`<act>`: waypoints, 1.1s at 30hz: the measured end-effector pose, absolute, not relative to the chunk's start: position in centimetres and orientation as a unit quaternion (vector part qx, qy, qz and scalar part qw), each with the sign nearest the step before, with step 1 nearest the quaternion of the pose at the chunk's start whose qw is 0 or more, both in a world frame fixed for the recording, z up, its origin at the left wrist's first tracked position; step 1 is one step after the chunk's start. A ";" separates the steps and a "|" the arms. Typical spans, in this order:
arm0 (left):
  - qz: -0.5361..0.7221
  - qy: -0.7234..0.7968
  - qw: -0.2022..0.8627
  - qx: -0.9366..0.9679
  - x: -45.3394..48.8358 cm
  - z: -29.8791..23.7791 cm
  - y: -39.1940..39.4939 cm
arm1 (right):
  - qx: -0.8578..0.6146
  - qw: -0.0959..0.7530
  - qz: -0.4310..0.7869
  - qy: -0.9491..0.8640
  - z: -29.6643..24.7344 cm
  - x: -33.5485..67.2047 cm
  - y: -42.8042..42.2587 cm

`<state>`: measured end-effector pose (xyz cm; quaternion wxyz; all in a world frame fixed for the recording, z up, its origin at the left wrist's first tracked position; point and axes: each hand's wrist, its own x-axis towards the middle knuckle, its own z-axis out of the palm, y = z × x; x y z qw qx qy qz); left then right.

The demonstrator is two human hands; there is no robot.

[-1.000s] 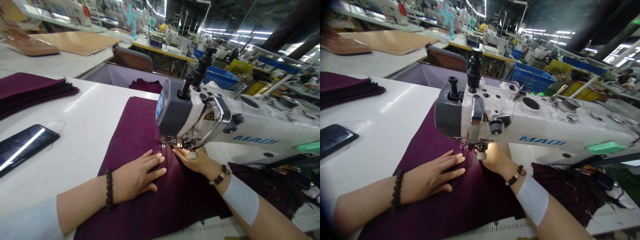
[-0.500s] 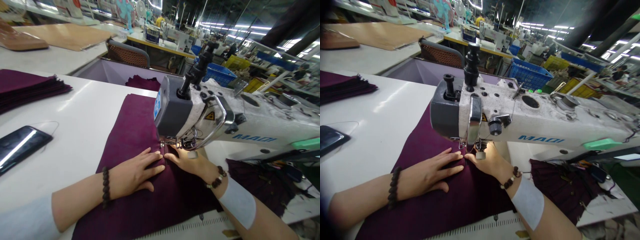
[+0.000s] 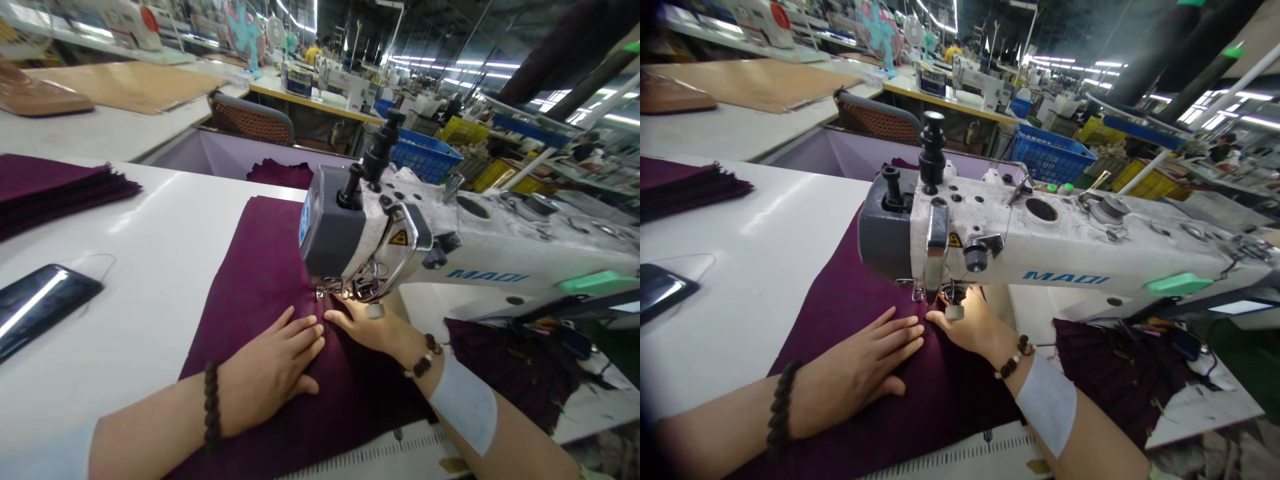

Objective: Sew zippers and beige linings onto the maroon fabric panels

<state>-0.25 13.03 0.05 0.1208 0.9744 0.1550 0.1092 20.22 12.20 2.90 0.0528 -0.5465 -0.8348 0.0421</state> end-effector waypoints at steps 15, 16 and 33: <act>0.111 0.168 0.081 0.976 -0.2 0.2 12.3 | -0.535 0.047 0.017 -0.843 1.8 20.3 12.2; 0.112 0.166 0.081 0.977 -0.3 0.1 12.4 | -0.542 0.057 0.017 -0.838 1.7 20.2 12.1; 0.100 0.178 0.137 0.969 -0.2 0.4 12.7 | -0.507 0.027 0.034 -0.861 1.7 20.8 12.9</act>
